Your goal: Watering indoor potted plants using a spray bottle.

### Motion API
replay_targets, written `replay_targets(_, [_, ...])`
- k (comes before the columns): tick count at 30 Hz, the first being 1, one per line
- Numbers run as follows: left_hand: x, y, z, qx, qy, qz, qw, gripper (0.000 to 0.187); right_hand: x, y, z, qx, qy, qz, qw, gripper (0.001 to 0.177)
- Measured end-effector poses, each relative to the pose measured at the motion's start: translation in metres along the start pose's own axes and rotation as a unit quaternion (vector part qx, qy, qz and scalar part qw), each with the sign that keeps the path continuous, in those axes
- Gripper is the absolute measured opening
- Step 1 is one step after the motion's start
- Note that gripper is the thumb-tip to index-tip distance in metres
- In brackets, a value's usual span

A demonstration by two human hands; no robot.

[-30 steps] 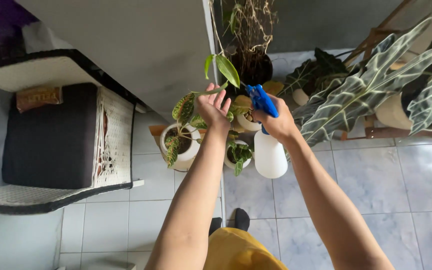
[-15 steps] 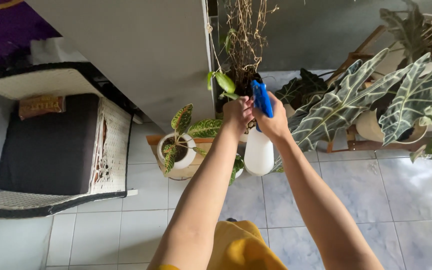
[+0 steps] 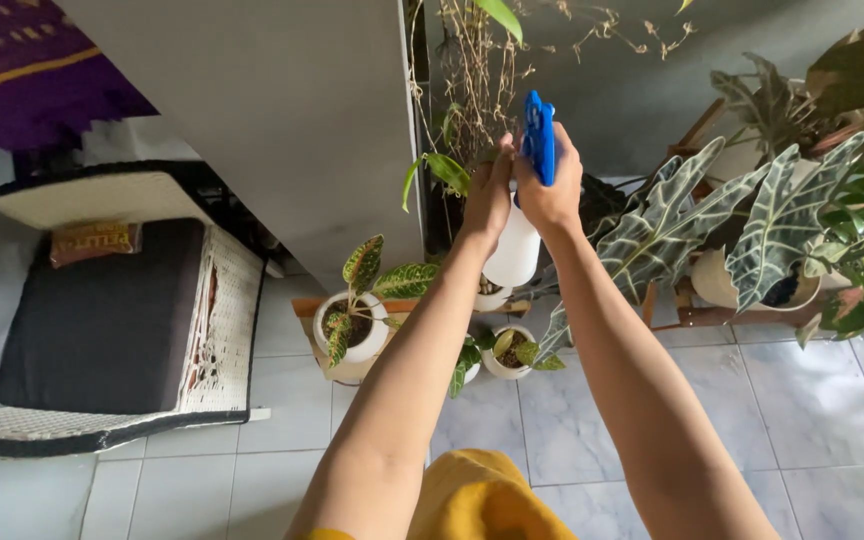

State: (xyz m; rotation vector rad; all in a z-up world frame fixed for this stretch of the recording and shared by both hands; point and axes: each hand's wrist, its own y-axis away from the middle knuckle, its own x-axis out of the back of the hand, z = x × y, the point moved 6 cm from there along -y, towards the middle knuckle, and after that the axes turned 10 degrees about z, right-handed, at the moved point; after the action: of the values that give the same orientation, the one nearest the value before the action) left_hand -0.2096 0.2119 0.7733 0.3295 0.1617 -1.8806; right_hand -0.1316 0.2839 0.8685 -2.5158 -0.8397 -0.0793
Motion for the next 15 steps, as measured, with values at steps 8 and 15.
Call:
replay_targets(8, [-0.007, 0.018, 0.034, -0.095, -0.096, -0.044, 0.99, 0.057, 0.001, -0.039, -0.022, 0.009, 0.014, 0.047, 0.999, 0.016])
replay_targets(15, [-0.022, 0.016, 0.069, -0.151, -0.097, -0.117, 0.977, 0.072, 0.005, -0.062, -0.047, 0.01, -0.005, 0.041, 0.999, 0.019])
